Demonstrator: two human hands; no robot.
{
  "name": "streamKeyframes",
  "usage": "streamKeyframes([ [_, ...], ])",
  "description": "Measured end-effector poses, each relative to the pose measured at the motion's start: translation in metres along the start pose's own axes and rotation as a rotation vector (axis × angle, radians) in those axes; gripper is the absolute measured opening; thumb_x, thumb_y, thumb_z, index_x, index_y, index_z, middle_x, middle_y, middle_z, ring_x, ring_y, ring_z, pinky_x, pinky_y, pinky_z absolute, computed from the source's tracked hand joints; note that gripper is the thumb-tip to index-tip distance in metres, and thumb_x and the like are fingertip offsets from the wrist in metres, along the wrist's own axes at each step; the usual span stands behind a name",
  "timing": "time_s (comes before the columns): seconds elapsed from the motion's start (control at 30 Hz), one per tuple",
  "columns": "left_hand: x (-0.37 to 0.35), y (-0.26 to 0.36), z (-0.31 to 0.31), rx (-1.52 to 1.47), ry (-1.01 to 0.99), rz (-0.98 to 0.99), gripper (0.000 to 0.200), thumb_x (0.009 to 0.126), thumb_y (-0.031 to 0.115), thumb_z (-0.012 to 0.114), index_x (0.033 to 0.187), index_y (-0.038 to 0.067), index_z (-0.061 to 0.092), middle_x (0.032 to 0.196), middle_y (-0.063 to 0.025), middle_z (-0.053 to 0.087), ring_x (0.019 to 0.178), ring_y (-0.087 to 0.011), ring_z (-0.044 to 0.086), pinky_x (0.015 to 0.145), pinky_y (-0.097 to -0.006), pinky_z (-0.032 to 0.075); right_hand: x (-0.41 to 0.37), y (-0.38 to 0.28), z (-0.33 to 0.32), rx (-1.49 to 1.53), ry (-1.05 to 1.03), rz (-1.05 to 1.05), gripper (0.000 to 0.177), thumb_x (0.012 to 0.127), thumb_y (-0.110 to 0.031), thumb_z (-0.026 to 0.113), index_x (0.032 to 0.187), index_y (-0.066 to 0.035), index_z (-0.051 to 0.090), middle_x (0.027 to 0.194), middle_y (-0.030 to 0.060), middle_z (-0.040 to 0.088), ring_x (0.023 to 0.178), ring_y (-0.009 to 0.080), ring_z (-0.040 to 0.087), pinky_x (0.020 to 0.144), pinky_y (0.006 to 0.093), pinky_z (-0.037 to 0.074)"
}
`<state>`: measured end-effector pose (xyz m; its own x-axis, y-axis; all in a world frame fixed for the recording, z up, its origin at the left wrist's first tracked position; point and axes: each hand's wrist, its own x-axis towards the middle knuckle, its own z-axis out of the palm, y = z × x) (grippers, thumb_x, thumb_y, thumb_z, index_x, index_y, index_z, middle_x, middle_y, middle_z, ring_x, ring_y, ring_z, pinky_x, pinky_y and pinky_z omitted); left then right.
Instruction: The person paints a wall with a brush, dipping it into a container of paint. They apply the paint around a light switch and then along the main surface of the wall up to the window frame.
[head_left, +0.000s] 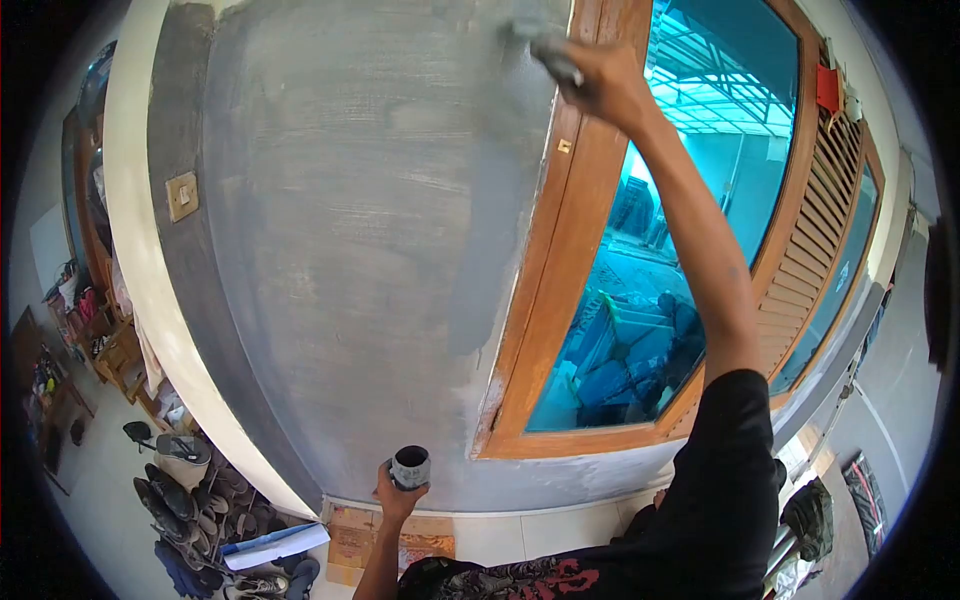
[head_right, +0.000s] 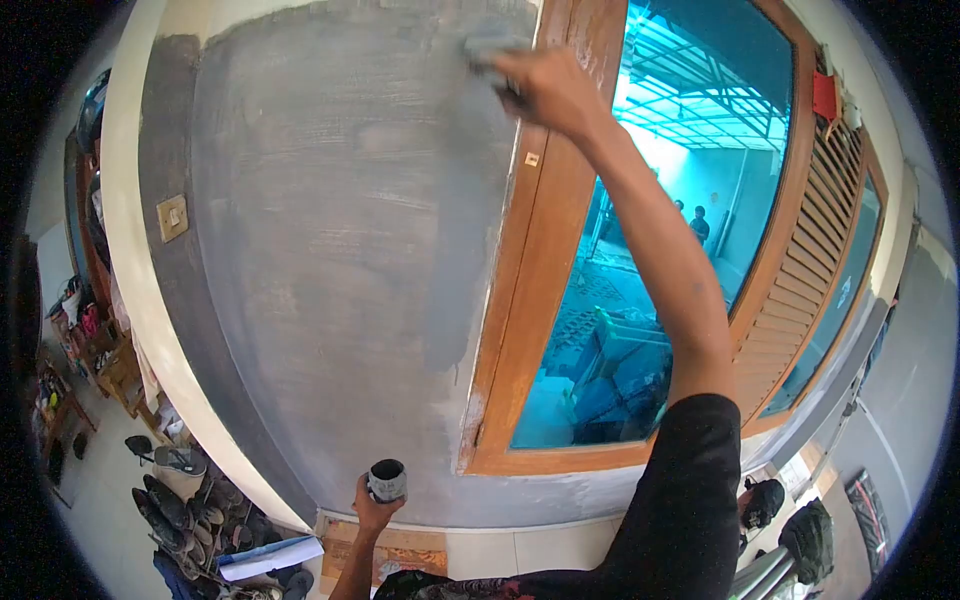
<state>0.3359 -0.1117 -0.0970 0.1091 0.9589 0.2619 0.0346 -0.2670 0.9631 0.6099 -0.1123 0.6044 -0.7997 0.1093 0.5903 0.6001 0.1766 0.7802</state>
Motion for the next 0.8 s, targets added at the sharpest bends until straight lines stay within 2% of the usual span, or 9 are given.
streamKeyframes([
  [0.13,0.007,-0.003,0.01,0.093,0.037,0.045,0.087,0.052,0.015,0.093,0.125,-0.001,0.048,0.112,-0.0141,0.063,0.107,-0.0284,0.06,0.099,-0.0451,0.042,0.029,0.041,0.025,-0.113,-0.057,-0.046,0.042,0.077,-0.008,0.069,0.117,-0.017,0.064,0.089,0.0102,0.07,0.073,0.0329,0.067,0.064,0.0414,0.055],
  [0.2,0.008,-0.004,0.013,0.115,0.032,0.053,0.088,0.052,0.014,0.093,0.126,-0.001,0.048,0.112,-0.0141,0.062,0.107,-0.0276,0.06,0.099,-0.0434,0.043,0.013,0.023,0.046,-0.07,-0.222,-0.075,0.05,0.075,-0.008,0.069,0.123,-0.017,0.062,0.086,0.0115,0.069,0.07,0.0331,0.067,0.063,0.0418,0.055],
  [0.33,0.001,0.006,0.011,0.105,0.01,0.04,0.088,0.052,0.014,0.093,0.126,-0.001,0.048,0.113,-0.0143,0.062,0.107,-0.0275,0.06,0.098,-0.0428,0.044,-0.032,-0.063,0.04,0.101,-0.509,-0.125,0.037,0.076,-0.012,0.069,0.113,-0.012,0.063,0.085,0.0126,0.069,0.072,0.032,0.068,0.066,0.043,0.057],
  [0.37,0.0,0.0,0.01,0.08,0.006,0.049,0.088,0.053,0.013,0.093,0.126,-0.001,0.047,0.113,-0.0146,0.061,0.107,-0.0277,0.06,0.097,-0.0421,0.045,-0.031,-0.066,0.034,0.106,-0.511,-0.128,0.037,0.076,-0.012,0.069,0.113,-0.012,0.063,0.085,0.0126,0.069,0.072,0.032,0.068,0.066,0.043,0.057],
  [0.43,0.001,-0.009,0.011,0.024,0.004,0.073,0.087,0.053,0.012,0.092,0.126,-0.002,0.047,0.114,-0.0153,0.06,0.107,-0.028,0.06,0.095,-0.0408,0.047,-0.028,-0.062,0.02,0.321,-0.236,-0.072,0.043,0.073,-0.008,0.072,0.114,-0.014,0.061,0.083,0.0097,0.069,0.07,0.0307,0.068,0.062,0.041,0.057],
  [0.6,0.004,0.006,0.007,0.092,0.029,0.059,0.087,0.054,0.012,0.092,0.127,-0.002,0.047,0.114,-0.0156,0.059,0.108,-0.0279,0.059,0.096,-0.0407,0.047,0.037,0.035,0.014,-0.221,0.073,-0.089,0.038,0.079,-0.008,0.071,0.115,-0.018,0.062,0.088,0.0091,0.07,0.066,0.0301,0.067,0.058,0.0381,0.054],
  [0.7,0.003,0.003,0.01,0.094,0.044,0.058,0.086,0.054,0.011,0.092,0.127,-0.001,0.047,0.114,-0.0154,0.06,0.108,-0.0277,0.059,0.095,-0.0405,0.047,0.029,0.05,0.025,-0.108,-0.035,-0.022,0.038,0.079,-0.009,0.071,0.115,-0.017,0.063,0.089,0.0105,0.07,0.07,0.0316,0.067,0.06,0.0405,0.054],
  [0.73,0.002,0.0,0.01,0.11,0.06,0.064,0.086,0.054,0.011,0.092,0.127,-0.001,0.048,0.114,-0.0153,0.06,0.108,-0.0276,0.059,0.095,-0.0405,0.047,0.012,0.043,0.033,-0.119,-0.194,0.009,0.037,0.079,-0.01,0.071,0.115,-0.015,0.063,0.087,0.012,0.07,0.071,0.0334,0.067,0.062,0.0426,0.054],
  [0.8,-0.002,0.001,0.01,0.074,0.053,0.056,0.085,0.054,0.011,0.092,0.126,0.0,0.048,0.114,-0.0151,0.06,0.107,-0.0276,0.06,0.094,-0.0406,0.048,-0.023,0.012,0.043,0.052,-0.214,-0.115,0.045,0.074,-0.009,0.071,0.118,-0.016,0.061,0.08,0.0113,0.067,0.068,0.0341,0.066,0.06,0.043,0.054],
])
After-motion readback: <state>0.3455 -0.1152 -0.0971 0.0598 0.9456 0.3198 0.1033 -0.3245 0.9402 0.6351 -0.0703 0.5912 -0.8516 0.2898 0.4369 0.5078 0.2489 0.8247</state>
